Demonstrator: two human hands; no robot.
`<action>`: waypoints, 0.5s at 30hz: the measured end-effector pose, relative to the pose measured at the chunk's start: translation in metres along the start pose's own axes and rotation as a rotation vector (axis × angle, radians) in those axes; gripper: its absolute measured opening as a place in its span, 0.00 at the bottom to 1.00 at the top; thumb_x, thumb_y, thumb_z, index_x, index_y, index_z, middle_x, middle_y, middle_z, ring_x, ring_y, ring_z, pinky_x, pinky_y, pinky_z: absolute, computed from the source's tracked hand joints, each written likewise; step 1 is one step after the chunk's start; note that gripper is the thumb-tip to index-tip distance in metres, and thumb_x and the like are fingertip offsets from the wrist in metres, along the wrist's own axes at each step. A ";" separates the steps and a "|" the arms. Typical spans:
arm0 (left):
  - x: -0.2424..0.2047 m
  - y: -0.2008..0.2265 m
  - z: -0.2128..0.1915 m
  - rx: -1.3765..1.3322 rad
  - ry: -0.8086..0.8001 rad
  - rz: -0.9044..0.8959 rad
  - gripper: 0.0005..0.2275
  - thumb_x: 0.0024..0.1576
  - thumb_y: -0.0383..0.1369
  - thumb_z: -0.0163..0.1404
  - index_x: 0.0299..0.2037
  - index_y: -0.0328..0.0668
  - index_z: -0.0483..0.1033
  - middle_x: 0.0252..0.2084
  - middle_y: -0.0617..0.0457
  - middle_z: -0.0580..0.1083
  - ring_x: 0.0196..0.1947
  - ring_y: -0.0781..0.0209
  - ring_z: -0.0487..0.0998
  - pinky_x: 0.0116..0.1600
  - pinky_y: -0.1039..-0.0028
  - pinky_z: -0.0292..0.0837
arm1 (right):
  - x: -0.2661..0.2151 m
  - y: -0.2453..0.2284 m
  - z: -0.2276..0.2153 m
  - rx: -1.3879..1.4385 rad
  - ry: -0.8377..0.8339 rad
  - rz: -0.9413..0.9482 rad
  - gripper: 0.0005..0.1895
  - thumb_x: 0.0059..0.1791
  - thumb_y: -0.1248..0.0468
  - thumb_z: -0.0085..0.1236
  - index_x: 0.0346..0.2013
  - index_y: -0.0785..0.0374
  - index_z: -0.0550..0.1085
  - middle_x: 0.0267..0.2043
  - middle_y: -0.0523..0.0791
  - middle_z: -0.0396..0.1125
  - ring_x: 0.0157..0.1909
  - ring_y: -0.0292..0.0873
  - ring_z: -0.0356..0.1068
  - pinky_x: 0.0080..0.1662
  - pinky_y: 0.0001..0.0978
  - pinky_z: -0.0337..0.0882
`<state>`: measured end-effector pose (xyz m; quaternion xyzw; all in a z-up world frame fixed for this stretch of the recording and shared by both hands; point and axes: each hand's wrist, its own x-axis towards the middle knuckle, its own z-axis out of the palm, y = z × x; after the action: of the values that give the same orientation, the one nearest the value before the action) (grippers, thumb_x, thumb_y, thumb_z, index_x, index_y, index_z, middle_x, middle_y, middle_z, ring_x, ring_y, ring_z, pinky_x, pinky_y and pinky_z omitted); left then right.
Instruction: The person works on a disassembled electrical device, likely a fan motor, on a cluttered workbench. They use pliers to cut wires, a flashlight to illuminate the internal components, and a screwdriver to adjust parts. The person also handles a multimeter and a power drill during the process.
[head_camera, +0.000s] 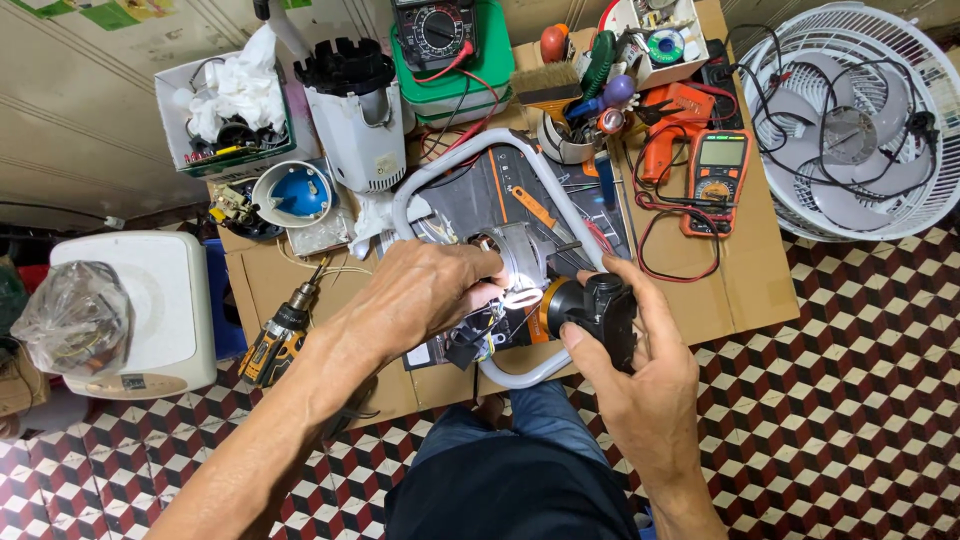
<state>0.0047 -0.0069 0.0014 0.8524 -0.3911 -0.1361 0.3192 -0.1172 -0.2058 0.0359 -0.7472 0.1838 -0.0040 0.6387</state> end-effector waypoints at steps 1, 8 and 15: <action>0.000 0.000 0.000 0.000 -0.001 0.002 0.07 0.55 0.31 0.57 0.41 0.39 0.79 0.38 0.46 0.80 0.36 0.41 0.80 0.34 0.57 0.73 | 0.000 0.000 -0.001 0.001 0.002 0.000 0.34 0.48 0.71 0.58 0.68 0.72 0.60 0.60 0.54 0.69 0.58 0.42 0.73 0.56 0.30 0.75; -0.004 -0.002 0.002 -0.073 0.012 0.010 0.06 0.56 0.29 0.56 0.41 0.38 0.76 0.35 0.44 0.79 0.36 0.40 0.79 0.35 0.57 0.72 | -0.001 0.001 -0.002 -0.010 0.000 -0.011 0.34 0.47 0.72 0.58 0.68 0.71 0.61 0.60 0.53 0.69 0.58 0.42 0.73 0.57 0.31 0.74; -0.005 -0.001 0.001 -0.102 0.008 -0.029 0.05 0.56 0.26 0.55 0.40 0.37 0.75 0.34 0.44 0.78 0.34 0.40 0.79 0.35 0.57 0.72 | -0.001 0.000 -0.001 -0.012 0.002 -0.009 0.34 0.47 0.72 0.59 0.68 0.71 0.61 0.60 0.53 0.70 0.57 0.41 0.73 0.56 0.30 0.74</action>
<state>0.0012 -0.0033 -0.0001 0.8411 -0.3700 -0.1569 0.3619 -0.1185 -0.2061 0.0366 -0.7518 0.1811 -0.0064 0.6339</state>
